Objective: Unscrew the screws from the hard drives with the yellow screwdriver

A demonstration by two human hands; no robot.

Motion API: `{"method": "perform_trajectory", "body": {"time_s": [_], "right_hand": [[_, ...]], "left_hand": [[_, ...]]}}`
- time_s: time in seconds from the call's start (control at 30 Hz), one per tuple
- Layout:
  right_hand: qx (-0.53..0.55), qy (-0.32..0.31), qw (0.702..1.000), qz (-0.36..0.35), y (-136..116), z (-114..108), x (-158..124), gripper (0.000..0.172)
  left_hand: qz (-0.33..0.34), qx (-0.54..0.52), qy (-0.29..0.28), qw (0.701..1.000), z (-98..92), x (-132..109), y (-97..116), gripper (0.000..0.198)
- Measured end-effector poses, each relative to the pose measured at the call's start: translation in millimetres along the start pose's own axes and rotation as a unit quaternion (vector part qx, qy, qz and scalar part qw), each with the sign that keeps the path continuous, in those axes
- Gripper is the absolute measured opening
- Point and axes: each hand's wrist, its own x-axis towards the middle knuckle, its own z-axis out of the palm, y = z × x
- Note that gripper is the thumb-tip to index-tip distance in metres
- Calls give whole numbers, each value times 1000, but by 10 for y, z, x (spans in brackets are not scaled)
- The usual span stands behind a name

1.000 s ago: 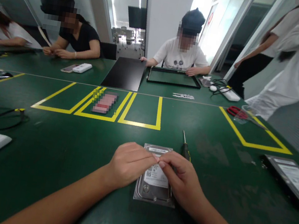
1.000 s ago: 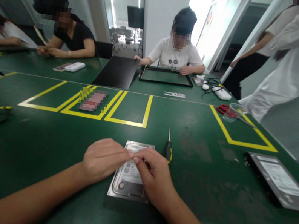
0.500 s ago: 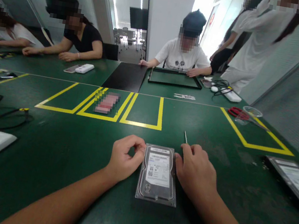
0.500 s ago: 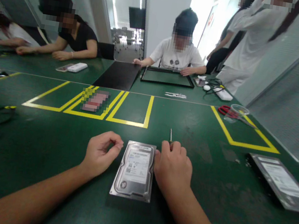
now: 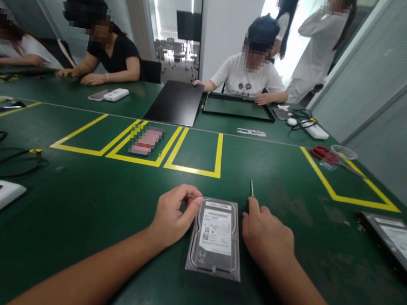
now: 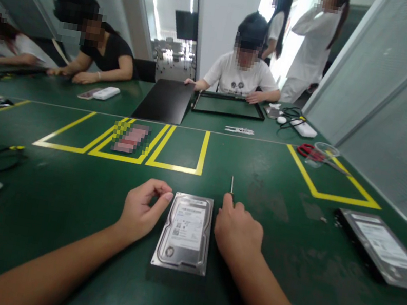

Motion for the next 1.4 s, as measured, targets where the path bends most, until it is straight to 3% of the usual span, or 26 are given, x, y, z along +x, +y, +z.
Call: {"method": "perform_trajectory", "body": {"time_s": [0.2, 0.4, 0.57, 0.9, 1.1, 1.4], "right_hand": [[9, -3, 1000, 2, -7, -54, 15, 34], [44, 54, 998, -14, -53, -52, -30, 27], [46, 65, 997, -21, -43, -11, -23, 22], [49, 62, 996, -36, -49, 42, -23, 25], [109, 106, 985, -83, -68, 69, -26, 25], [137, 98, 980, -104, -71, 100, -17, 25]], "left_hand": [[-5, 8, -6, 1000, 9, 45, -14, 8], [-1, 11, -15, 1000, 2, 56, -15, 7], [-26, 16, -27, 999, 13, 55, -51, 8], [-53, 91, -76, 992, -1, 140, -213, 7], [-67, 98, -117, 986, 8, 160, -237, 7], [-85, 102, -114, 985, 42, 218, -264, 7]]}}
